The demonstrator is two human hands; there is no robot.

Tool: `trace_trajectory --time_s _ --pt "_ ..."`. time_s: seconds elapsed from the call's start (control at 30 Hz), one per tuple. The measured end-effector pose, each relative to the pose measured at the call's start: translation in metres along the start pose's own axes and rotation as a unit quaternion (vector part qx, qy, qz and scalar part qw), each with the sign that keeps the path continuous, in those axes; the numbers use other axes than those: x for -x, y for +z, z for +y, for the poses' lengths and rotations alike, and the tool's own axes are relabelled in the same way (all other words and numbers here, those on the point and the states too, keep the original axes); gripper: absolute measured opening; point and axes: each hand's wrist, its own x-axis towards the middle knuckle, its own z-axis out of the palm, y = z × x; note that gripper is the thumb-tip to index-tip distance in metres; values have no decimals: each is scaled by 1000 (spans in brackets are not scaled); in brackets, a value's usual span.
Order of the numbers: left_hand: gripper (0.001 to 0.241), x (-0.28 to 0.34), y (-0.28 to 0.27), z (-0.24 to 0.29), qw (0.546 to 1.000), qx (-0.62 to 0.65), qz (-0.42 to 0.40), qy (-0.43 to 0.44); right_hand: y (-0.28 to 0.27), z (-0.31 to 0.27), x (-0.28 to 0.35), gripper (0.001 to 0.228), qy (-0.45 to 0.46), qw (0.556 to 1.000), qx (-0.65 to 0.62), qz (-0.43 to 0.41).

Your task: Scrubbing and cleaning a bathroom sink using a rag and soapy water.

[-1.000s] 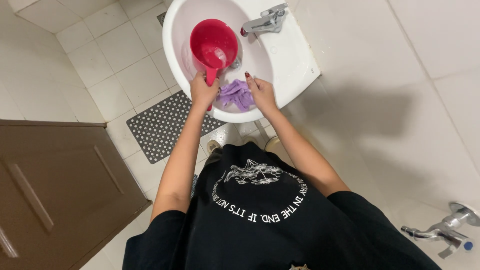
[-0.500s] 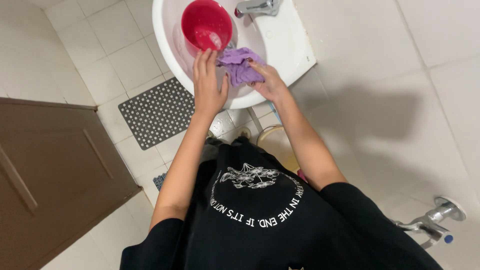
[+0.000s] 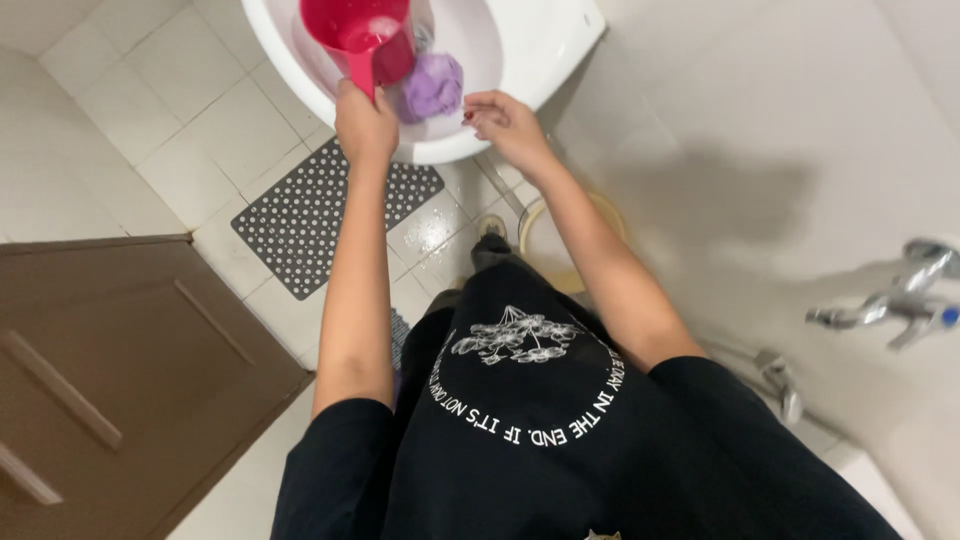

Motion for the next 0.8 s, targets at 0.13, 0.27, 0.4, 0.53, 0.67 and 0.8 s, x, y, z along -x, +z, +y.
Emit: trace_trajectory --time_s 0.13,0.27,0.4,0.53,0.67,0.8 --pt "27 79 -23 3 995 82 16 54 4 -15 56 38 17 994 -107 35" --pt "34 170 -51 14 969 221 23 108 46 -11 115 36 33 986 -152 56" --pt "35 251 -44 10 961 241 -46 126 89 -11 177 39 14 974 -227 26" --pt "46 303 -23 -4 957 206 -165 121 103 31 220 35 -20 976 -199 88" --pt "52 341 8 -18 934 203 -235 173 100 68 256 27 26 935 -317 155" --pt "61 370 58 -26 915 168 -351 109 79 138 279 24 110 919 -286 246"
